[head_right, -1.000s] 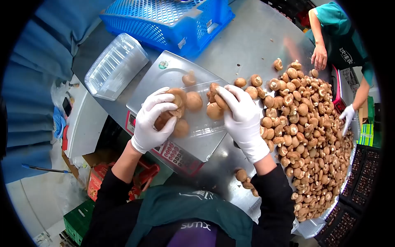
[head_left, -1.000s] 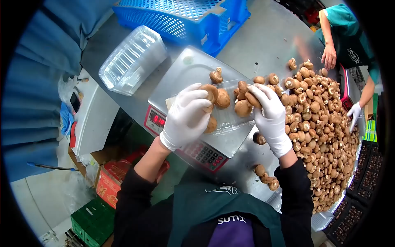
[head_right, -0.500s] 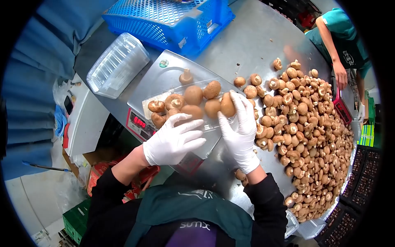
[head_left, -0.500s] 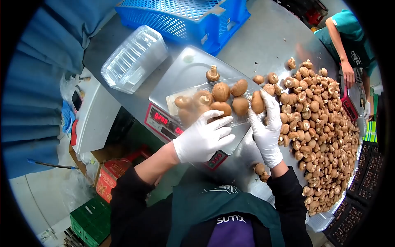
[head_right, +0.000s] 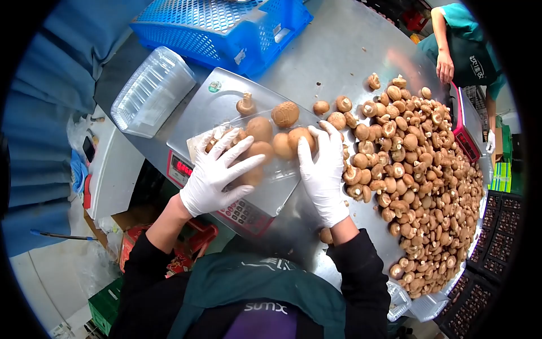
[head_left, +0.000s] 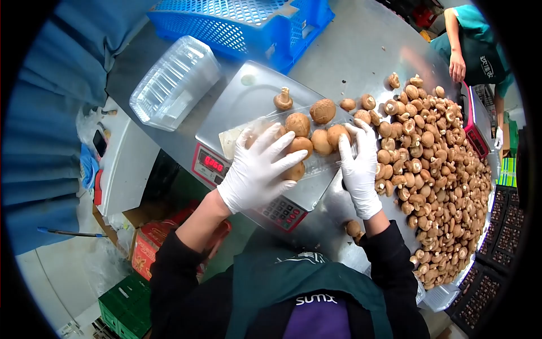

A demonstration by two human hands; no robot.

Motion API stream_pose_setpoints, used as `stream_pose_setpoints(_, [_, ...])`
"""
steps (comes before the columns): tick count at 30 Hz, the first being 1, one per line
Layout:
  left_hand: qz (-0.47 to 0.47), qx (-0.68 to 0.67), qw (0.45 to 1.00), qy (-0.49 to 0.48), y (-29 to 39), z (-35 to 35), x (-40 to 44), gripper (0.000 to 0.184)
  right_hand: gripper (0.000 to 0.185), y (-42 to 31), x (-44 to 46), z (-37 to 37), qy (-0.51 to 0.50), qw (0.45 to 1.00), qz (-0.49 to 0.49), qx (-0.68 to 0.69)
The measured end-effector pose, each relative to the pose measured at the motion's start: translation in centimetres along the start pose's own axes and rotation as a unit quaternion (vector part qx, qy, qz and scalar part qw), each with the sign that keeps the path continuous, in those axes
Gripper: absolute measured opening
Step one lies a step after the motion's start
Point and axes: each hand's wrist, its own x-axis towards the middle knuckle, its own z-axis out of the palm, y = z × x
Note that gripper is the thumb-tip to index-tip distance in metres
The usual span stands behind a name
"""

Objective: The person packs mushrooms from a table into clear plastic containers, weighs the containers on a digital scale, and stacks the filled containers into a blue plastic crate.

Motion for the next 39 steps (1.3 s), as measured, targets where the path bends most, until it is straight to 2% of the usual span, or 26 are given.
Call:
stream_pose_setpoints(2, [0.022, 0.018, 1.0, 0.007, -0.2, -0.3, -0.1, 0.059, 0.032, 0.1, -0.2, 0.1, -0.031, 0.999, 0.023, 0.036])
stream_pose_setpoints(6, [0.006, 0.016, 1.0, 0.005, 0.4, -0.8, 0.4, 0.061, 0.035, 1.0, -0.9, 0.3, -0.031, 0.999, -0.025, 0.016])
stream_pose_setpoints(9, [-0.047, -0.021, 0.995, 0.088, 1.7, 0.2, 1.1, 0.059, 0.038, 1.3, -1.2, 0.2, -0.036, 0.998, -0.051, -0.005])
stream_pose_setpoints(10, [-0.027, 0.02, 0.995, 0.099, 1.7, 1.1, 1.0, 0.058, 0.038, 1.3, -1.5, 0.1, -0.037, 0.998, -0.056, -0.015])
stream_pose_setpoints(11, [-0.003, 0.092, 0.992, 0.089, 1.5, 2.6, 0.7, 0.064, 0.039, 1.4, -1.8, 0.0, -0.038, 0.997, -0.061, -0.025])
stream_pose_setpoints(16, [-0.013, 0.079, 0.996, -0.033, 2.1, 0.8, 0.9, 0.082, 0.045, 0.6, -1.5, -1.0, -0.065, 0.997, -0.041, -0.029])
stream_pose_setpoints(18, [-0.011, 0.059, 0.998, -0.003, 1.4, -0.3, 0.8, 0.084, 0.047, 0.3, -0.7, -1.6, -0.063, 0.996, -0.046, -0.042])
stream_pose_setpoints(19, [-0.01, 0.049, 0.999, 0.012, 1.0, -1.0, 0.8, 0.086, 0.049, 0.3, -0.4, -1.9, -0.062, 0.998, -0.002, 0.007])
stream_pose_setpoints(20, [-0.028, 0.04, 0.998, 0.036, 1.0, -2.5, 0.9, 0.087, 0.048, 0.6, 0.0, -2.3, -0.045, 0.999, -0.014, 0.004])
stream_pose_setpoints(22, [-0.009, -0.05, 0.971, 0.234, -2.4, -3.4, 0.0, 0.077, 0.046, 0.6, 0.8, -3.7, -0.034, 0.999, -0.006, 0.007])
stream_pose_setpoints(23, [-0.063, -0.038, 0.951, 0.3, -3.7, -3.5, -0.9, 0.059, 0.043, 1.2, 1.2, -4.0, -0.031, 0.999, 0.004, 0.03])
stream_pose_setpoints(24, [-0.137, 0.003, 0.94, 0.312, -4.6, -4.7, -1.7, 0.045, 0.04, 1.5, 1.7, -4.6, -0.027, 0.999, -0.006, 0.019])
stream_pose_setpoints(25, [-0.206, -0.071, 0.905, 0.364, -5.4, -5.4, -2.1, 0.038, 0.038, 1.6, 2.2, -5.3, -0.023, 1.0, -0.016, 0.009])
stream_pose_setpoints(29, [-0.244, -0.157, 0.862, 0.416, -7.8, -8.5, -2.0, 0.035, 0.031, 3.1, 3.1, -6.4, -0.028, 0.999, 0.019, 0.041])
stream_pose_setpoints(31, [-0.194, -0.113, 0.893, 0.389, -8.6, -9.2, -0.8, 0.039, 0.03, 2.5, 3.2, -6.1, -0.042, 0.997, 0.025, 0.067])
stream_pose_setpoints(33, [-0.191, -0.12, 0.918, 0.327, -7.9, -9.5, 1.1, 0.042, 0.031, 2.0, 2.9, -5.5, -0.064, 0.993, 0.026, 0.091])
stream_pose_setpoints(35, [-0.147, -0.052, 0.943, 0.295, -8.7, -8.2, 3.3, 0.042, 0.031, 1.4, 2.6, -4.9, -0.072, 0.993, 0.022, 0.089])
stream_pose_setpoints(37, [-0.156, -0.098, 0.957, 0.226, -8.7, -7.0, 5.2, 0.039, 0.034, 0.8, 2.3, -4.6, -0.087, 0.992, 0.013, 0.092])
stream_pose_setpoints(39, [-0.123, -0.092, 0.975, 0.162, -9.6, -4.9, 7.2, 0.037, 0.034, -0.1, 1.9, -4.6, -0.093, 0.991, 0.031, 0.094])
